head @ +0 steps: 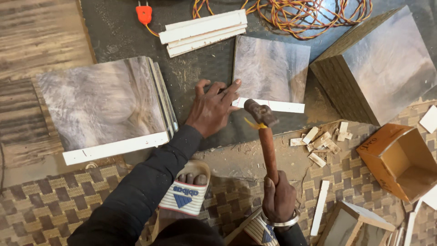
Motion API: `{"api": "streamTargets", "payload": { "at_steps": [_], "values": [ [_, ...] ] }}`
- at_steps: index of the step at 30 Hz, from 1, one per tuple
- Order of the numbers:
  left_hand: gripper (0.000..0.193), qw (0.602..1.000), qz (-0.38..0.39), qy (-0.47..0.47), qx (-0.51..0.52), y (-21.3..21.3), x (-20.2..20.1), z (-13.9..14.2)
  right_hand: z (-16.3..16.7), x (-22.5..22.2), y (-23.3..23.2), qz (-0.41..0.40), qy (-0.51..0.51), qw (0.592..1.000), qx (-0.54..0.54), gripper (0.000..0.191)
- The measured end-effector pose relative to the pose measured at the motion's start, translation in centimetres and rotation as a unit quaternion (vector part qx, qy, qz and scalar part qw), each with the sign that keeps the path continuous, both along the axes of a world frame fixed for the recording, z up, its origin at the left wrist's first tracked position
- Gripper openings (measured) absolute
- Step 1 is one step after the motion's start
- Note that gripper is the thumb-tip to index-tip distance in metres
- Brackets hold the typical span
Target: The person sits on the floor and nails thin white wooden strips along the edges of a square board using a hammer, tapping small nails to attach the strips. They align each strip by hand, hammer it in place, then set the finished board onto a stack of completed boards and pick up the next board and strip to repeat the process.
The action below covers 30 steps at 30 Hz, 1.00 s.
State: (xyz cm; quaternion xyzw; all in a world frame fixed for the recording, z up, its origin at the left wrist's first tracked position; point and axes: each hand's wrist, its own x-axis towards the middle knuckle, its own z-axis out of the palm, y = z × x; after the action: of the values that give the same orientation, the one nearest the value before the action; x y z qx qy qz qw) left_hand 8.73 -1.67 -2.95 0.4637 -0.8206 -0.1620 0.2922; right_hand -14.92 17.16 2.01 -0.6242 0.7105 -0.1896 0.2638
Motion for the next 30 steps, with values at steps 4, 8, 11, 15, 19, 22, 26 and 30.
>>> {"api": "streamTargets", "payload": {
  "at_steps": [4, 8, 11, 15, 19, 22, 26, 30],
  "values": [
    [0.071, 0.999, 0.016, 0.003, 0.035, -0.1, -0.1, 0.1, 0.8, 0.1, -0.5, 0.007, 0.035, 0.999, 0.035, 0.03],
    [0.07, 0.999, 0.023, 0.028, 0.03, 0.0, -0.1, 0.0, 1.5, 0.1, -0.5, -0.001, 0.048, 0.998, 0.034, 0.031],
    [0.069, 0.999, 0.016, 0.035, 0.02, 0.1, 0.2, 0.0, 1.0, 0.0, -0.8, 0.011, 0.043, 0.999, 0.009, 0.03],
    [0.068, 0.998, 0.028, 0.028, 0.047, -0.1, 0.2, 0.1, 0.2, -0.9, -1.5, -0.009, 0.073, 0.991, 0.111, 0.029],
    [0.069, 0.999, 0.03, 0.018, 0.03, -0.1, -0.1, 0.1, 1.3, -1.9, -0.1, 0.015, 0.058, 0.998, 0.037, 0.027],
    [0.071, 0.999, 0.019, 0.043, 0.02, -0.2, 0.1, 0.0, 1.7, -1.4, 0.5, 0.023, 0.032, 0.996, -0.077, 0.028],
    [0.071, 0.999, 0.027, 0.029, 0.017, 0.0, 0.3, -0.2, 0.9, -0.7, -1.7, 0.04, 0.105, 0.993, 0.044, 0.028],
    [0.071, 0.998, 0.03, 0.051, 0.026, 0.0, 0.2, -0.4, 2.0, -1.6, -2.4, 0.052, 0.146, 0.987, 0.043, 0.029]
  ]
}}
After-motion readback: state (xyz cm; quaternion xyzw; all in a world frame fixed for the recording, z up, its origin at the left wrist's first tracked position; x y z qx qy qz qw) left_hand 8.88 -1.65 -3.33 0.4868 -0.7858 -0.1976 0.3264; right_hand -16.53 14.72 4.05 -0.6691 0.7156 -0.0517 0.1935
